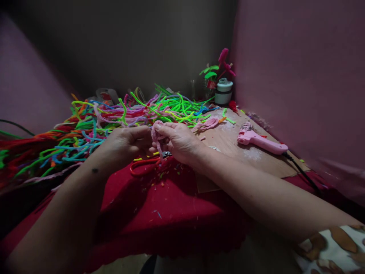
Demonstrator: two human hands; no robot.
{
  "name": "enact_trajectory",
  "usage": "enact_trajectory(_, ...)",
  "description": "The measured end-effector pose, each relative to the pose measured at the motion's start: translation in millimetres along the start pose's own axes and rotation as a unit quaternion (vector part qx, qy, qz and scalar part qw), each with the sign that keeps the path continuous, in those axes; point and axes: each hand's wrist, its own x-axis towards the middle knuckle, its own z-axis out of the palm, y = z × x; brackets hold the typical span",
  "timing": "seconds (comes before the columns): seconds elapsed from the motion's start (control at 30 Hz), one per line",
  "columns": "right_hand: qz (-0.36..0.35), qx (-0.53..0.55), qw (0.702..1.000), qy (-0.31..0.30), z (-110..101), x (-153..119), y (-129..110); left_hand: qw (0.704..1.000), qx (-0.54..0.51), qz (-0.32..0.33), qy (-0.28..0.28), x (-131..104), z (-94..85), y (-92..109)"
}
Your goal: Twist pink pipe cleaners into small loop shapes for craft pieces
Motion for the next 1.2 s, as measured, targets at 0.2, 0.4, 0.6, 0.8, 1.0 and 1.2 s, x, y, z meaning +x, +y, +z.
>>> enact_trajectory(0.2,-0.02,-0.026,0.999,0.008,2.6,-1.1,-1.9,0.997,0.044,0.047,-0.049,0.3,3.8,-4.9)
enact_trajectory(0.4,-0.001,-0.045,0.999,0.028,-0.4,-0.2,-2.7,0.99,0.099,0.063,-0.084,1.1,-6.4,-7.5)
enact_trajectory(0.6,-0.026,-0.087,0.995,0.043,-1.2,-0.1,0.6,0.999,0.048,-0.003,0.014,3.7,-19.2,6.3)
enact_trajectory(0.8,-0.036,-0.161,0.986,0.022,-0.6,-3.3,0.3,0.969,-0.221,-0.106,-0.019,0.2,-12.9,11.4)
enact_trajectory(1.0,-0.034,-0.246,0.968,0.014,1.2,-5.3,-5.6,0.959,-0.26,-0.106,0.038,1.7,0.1,9.7)
enact_trajectory(1.2,-0.018,-0.276,0.961,0.009,0.4,-5.8,-9.0,0.962,-0.245,-0.066,0.103,0.7,9.3,17.1)
